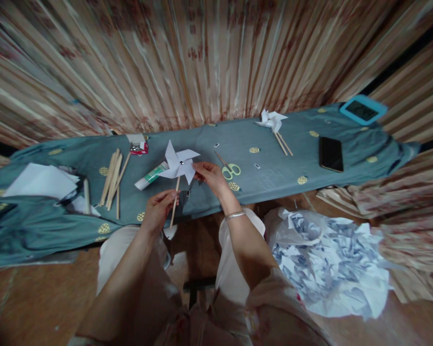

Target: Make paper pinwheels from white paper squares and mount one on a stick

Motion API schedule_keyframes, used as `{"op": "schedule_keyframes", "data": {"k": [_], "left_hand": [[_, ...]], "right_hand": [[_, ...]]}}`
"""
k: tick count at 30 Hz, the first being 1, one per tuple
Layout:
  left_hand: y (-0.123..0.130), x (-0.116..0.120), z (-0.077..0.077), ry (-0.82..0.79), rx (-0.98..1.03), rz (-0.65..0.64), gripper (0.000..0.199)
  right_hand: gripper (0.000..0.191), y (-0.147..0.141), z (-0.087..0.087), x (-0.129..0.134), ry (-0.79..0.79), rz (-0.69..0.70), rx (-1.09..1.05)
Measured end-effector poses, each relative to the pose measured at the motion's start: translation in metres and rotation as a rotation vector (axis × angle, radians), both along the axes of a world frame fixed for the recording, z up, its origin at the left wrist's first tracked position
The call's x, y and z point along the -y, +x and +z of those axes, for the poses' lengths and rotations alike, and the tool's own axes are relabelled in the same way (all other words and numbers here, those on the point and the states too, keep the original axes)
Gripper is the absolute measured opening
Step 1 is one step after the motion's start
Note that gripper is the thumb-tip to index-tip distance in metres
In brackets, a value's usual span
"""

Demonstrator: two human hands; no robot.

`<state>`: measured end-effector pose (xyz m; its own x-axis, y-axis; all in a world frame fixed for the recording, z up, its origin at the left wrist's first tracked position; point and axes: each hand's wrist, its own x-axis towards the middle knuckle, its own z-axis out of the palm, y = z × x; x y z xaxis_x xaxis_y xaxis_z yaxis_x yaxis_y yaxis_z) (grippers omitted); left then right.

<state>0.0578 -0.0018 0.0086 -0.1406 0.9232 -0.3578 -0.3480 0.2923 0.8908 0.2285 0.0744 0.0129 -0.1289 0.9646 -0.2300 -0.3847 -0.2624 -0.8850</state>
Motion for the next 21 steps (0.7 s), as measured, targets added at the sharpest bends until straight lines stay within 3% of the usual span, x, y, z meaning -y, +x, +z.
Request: {"op": "schedule_keyframes", "data": {"k": [13,21], "left_hand": [[-0.0002,0.0007,-0.0019,0.024,-0.016,-0.022,0.051],[0.0007,0.0001,-0.0009,0.018,-0.006,-0.006,0.047]], "right_hand": [[0.054,-0.0031,0.0038,0.0023,-0.050,0.027,-0.030],[0.048,-0.0033,0.0019,0.0027,-0.032,0.061,-0.008]]}}
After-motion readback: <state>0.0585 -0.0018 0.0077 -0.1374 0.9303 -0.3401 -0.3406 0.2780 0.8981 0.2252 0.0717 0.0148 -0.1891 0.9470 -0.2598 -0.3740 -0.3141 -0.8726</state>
